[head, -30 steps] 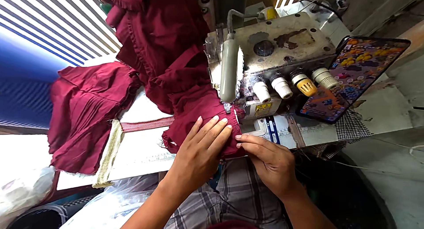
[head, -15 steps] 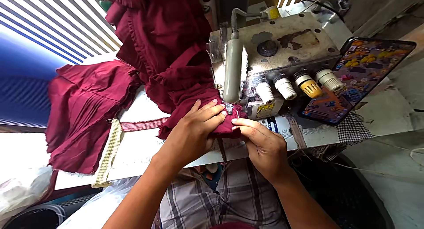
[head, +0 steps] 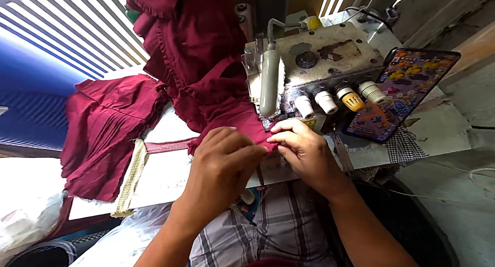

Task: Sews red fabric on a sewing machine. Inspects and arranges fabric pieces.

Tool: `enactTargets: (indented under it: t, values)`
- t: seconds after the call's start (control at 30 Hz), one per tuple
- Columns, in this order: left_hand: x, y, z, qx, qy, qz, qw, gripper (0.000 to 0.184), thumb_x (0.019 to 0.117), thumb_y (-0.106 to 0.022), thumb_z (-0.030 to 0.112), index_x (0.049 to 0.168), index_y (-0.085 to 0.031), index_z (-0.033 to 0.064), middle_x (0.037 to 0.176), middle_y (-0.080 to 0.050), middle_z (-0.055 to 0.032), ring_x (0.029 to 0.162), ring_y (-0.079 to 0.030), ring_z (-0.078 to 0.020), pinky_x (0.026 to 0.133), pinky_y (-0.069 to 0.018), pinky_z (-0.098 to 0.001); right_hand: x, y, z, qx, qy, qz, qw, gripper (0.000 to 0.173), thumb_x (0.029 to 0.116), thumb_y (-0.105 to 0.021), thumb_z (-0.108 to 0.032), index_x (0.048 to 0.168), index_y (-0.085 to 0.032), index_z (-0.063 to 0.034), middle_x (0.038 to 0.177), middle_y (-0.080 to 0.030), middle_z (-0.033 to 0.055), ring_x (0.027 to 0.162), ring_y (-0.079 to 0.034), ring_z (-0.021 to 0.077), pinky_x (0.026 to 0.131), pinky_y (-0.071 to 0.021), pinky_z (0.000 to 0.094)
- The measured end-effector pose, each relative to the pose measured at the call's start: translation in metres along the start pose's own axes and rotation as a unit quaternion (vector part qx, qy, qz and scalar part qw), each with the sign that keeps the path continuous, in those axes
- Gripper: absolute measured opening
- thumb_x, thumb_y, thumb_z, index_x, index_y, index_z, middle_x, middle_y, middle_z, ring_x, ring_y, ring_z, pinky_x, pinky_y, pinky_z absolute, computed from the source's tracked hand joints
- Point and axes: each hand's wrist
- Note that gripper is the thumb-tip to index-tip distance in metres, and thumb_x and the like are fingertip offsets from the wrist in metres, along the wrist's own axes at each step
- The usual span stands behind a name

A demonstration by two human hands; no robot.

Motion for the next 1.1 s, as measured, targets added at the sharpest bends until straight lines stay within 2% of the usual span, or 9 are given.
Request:
enactTargets:
  t: [0.07, 0.17, 0.3, 0.4, 0.63, 0.77, 0.87, 0.97, 1.1]
  values:
    - [-0.004, -0.003, 0.01, 0.01, -0.007, -0.007, 1.0, 0.016, 0.1004, -0.065, 0.019, 0.097, -0.08, 0.0134, 0.089, -0.073, 0.0002, 0.097, -0.068, -0.0137, 0.101, -0.0507, -0.0392, 0.004, 0.013, -0.007, 0.031, 0.048, -0.016, 0.998, 0.015, 0.0983, -0.065, -0.015, 0.1, -0.08, -0.0133, 0.111, -0.073, 0.0003, 0.105, -0.068, 0.0059, 0.086, -0.0588, 0.0222]
    - [-0.01, -0.017, 0.016, -0.004, 0.005, 0.013, 1.0, 0.011, 0.0973, -0.069, 0.022, 0.096, -0.076, 0.0124, 0.093, -0.072, -0.0007, 0.1, -0.066, -0.0137, 0.097, -0.0503, -0.0342, -0.005, 0.024, -0.019, 0.015, 0.094, -0.009, 0.995, 0.016, 0.1014, -0.064, -0.015, 0.1, -0.08, -0.0132, 0.103, -0.077, 0.0013, 0.097, -0.072, 0.008, 0.081, -0.0588, 0.024]
    - [-0.026, -0.047, -0.001, 0.019, -0.001, -0.034, 0.999, 0.031, 0.0978, -0.065, 0.015, 0.128, -0.069, 0.0128, 0.134, -0.067, -0.0079, 0.136, -0.056, -0.026, 0.117, -0.0416, -0.0528, -0.038, 0.007, -0.016, 0.001, 0.071, 0.032, 0.997, 0.017, 0.1005, -0.063, -0.01, 0.101, -0.079, -0.0118, 0.109, -0.077, 0.0065, 0.101, -0.073, 0.011, 0.084, -0.0596, 0.0238]
    - [-0.042, -0.057, -0.013, 0.053, -0.011, -0.023, 0.998, 0.03, 0.0988, -0.056, 0.01, 0.124, -0.073, 0.0121, 0.133, -0.07, -0.0071, 0.133, -0.059, -0.0263, 0.116, -0.0418, -0.0547, -0.057, -0.012, -0.004, 0.013, 0.055, 0.057, 0.997, 0.018, 0.0995, -0.062, -0.005, 0.102, -0.08, -0.0097, 0.114, -0.077, 0.008, 0.107, -0.073, 0.0122, 0.089, -0.0601, 0.0238]
    - [-0.031, -0.044, -0.03, 0.009, -0.007, -0.042, 0.999, 0.03, 0.0954, -0.06, 0.012, 0.12, -0.076, 0.0128, 0.132, -0.07, -0.0067, 0.136, -0.058, -0.0254, 0.119, -0.0394, -0.0557, -0.043, -0.021, -0.002, 0.003, 0.053, 0.088, 0.995, 0.018, 0.1007, -0.062, -0.006, 0.103, -0.079, -0.0092, 0.115, -0.077, 0.0084, 0.108, -0.073, 0.0131, 0.089, -0.0595, 0.0241]
    - [-0.014, -0.037, -0.047, -0.001, -0.017, -0.062, 0.998, 0.031, 0.0851, -0.063, 0.007, 0.111, -0.08, 0.0132, 0.13, -0.071, -0.0055, 0.134, -0.059, -0.024, 0.116, -0.0424, -0.0547, -0.029, -0.025, 0.002, -0.002, 0.052, 0.093, 0.994, 0.02, 0.1014, -0.06, -0.007, 0.104, -0.08, -0.0103, 0.115, -0.077, 0.0074, 0.108, -0.073, 0.0129, 0.089, -0.0597, 0.0247]
    - [-0.005, -0.027, -0.039, 0.039, 0.009, -0.109, 0.993, 0.038, 0.0796, -0.066, 0.013, 0.116, -0.077, 0.0126, 0.134, -0.068, -0.0034, 0.135, -0.057, -0.0214, 0.116, -0.0433, -0.0499, -0.023, -0.026, 0.003, -0.02, 0.051, 0.106, 0.993, 0.019, 0.1, -0.062, -0.006, 0.104, -0.081, -0.0109, 0.113, -0.077, 0.0066, 0.107, -0.073, 0.0127, 0.09, -0.0595, 0.0246]
    - [-0.001, -0.026, -0.008, 0.095, 0.029, -0.12, 0.988, 0.042, 0.09, -0.068, 0.032, 0.128, -0.07, 0.0141, 0.138, -0.065, -0.0031, 0.138, -0.052, -0.0224, 0.118, -0.0386, -0.0507, -0.02, -0.025, 0.004, -0.034, 0.058, 0.133, 0.989, 0.016, 0.0967, -0.067, -0.006, 0.099, -0.082, -0.0104, 0.106, -0.079, 0.0069, 0.1, -0.075, 0.013, 0.087, -0.06, 0.0253]
    - [-0.006, -0.047, -0.011, 0.084, 0.016, -0.021, 0.996, 0.019, 0.0969, -0.061, 0.017, 0.103, -0.078, 0.01, 0.112, -0.075, -0.0037, 0.119, -0.066, -0.0184, 0.106, -0.0511, -0.0367, -0.018, -0.024, 0.003, -0.022, 0.05, 0.155, 0.986, 0.013, 0.0949, -0.069, -0.006, 0.096, -0.082, -0.0095, 0.101, -0.079, 0.0063, 0.097, -0.075, 0.0129, 0.086, -0.061, 0.0261]
Point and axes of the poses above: each hand's wrist, its own x-axis towards the middle knuckle, its own y-axis out of the back of the hand, z = x × y
